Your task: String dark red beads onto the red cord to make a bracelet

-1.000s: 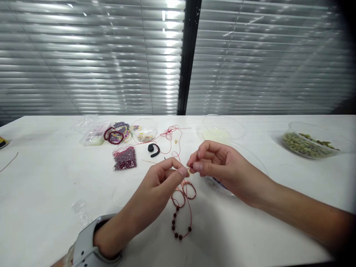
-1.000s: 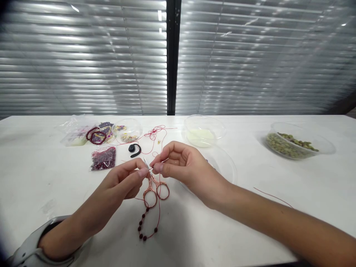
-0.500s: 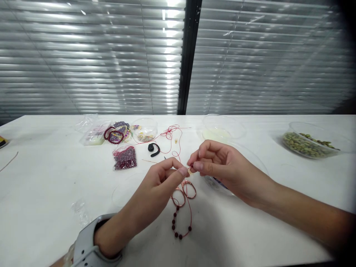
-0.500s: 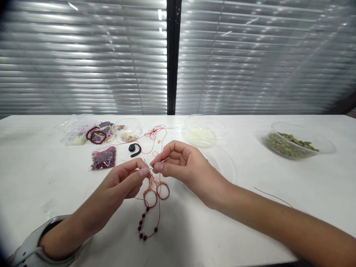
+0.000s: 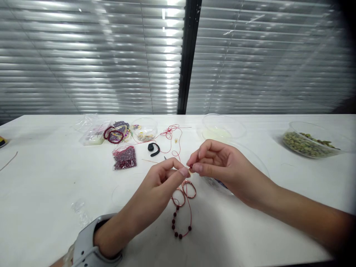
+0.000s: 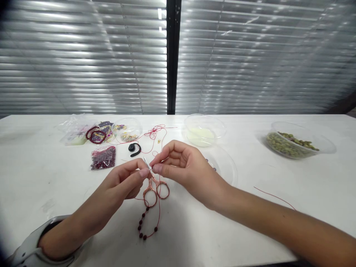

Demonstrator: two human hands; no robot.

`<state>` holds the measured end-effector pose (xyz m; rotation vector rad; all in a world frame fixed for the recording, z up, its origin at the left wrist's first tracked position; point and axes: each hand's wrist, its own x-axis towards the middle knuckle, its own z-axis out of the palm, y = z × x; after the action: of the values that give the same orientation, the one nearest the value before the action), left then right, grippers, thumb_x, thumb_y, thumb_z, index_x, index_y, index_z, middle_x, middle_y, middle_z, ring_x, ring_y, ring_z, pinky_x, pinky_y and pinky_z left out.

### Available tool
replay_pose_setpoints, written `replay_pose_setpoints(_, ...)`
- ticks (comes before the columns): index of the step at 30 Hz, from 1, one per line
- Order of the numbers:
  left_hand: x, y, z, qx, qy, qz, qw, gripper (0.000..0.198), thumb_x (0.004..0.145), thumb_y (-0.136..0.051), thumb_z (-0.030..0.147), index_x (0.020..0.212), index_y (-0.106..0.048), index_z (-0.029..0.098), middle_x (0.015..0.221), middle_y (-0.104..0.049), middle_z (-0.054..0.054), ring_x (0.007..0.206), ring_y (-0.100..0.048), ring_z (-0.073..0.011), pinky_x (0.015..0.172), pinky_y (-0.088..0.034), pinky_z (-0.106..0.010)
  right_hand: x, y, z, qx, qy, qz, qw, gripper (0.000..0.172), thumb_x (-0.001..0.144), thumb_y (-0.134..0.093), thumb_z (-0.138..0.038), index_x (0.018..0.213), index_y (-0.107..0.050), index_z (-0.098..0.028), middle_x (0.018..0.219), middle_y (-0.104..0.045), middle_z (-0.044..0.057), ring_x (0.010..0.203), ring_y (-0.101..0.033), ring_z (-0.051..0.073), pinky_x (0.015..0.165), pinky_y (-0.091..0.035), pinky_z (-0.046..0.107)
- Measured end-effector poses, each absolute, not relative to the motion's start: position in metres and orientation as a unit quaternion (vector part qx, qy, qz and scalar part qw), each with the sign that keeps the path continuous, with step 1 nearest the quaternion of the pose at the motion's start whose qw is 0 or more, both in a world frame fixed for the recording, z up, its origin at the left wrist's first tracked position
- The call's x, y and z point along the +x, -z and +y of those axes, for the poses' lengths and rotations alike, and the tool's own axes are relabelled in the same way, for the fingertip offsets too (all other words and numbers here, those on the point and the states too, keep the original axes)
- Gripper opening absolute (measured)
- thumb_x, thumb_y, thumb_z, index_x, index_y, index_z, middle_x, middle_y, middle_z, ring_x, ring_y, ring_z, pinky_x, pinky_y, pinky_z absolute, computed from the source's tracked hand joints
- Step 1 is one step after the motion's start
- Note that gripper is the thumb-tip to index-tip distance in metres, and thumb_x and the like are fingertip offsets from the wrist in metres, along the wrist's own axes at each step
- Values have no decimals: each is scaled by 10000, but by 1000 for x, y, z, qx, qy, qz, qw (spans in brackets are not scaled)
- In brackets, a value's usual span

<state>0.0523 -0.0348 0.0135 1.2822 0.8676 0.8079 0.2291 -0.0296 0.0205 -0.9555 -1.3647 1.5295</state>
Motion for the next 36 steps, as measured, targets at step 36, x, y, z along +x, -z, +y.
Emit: replay_pose_setpoints(36, 48, -9, -31, 592, -339, 349, 643, 236, 879, -546, 343, 723, -564, 167, 535, -445, 70, 500, -288, -67, 469, -225, -208, 223, -23, -46, -440, -461, -613, 468, 324, 762, -698, -219, 987, -473, -279, 754, -717, -54, 677, -658, 124, 615, -505, 257)
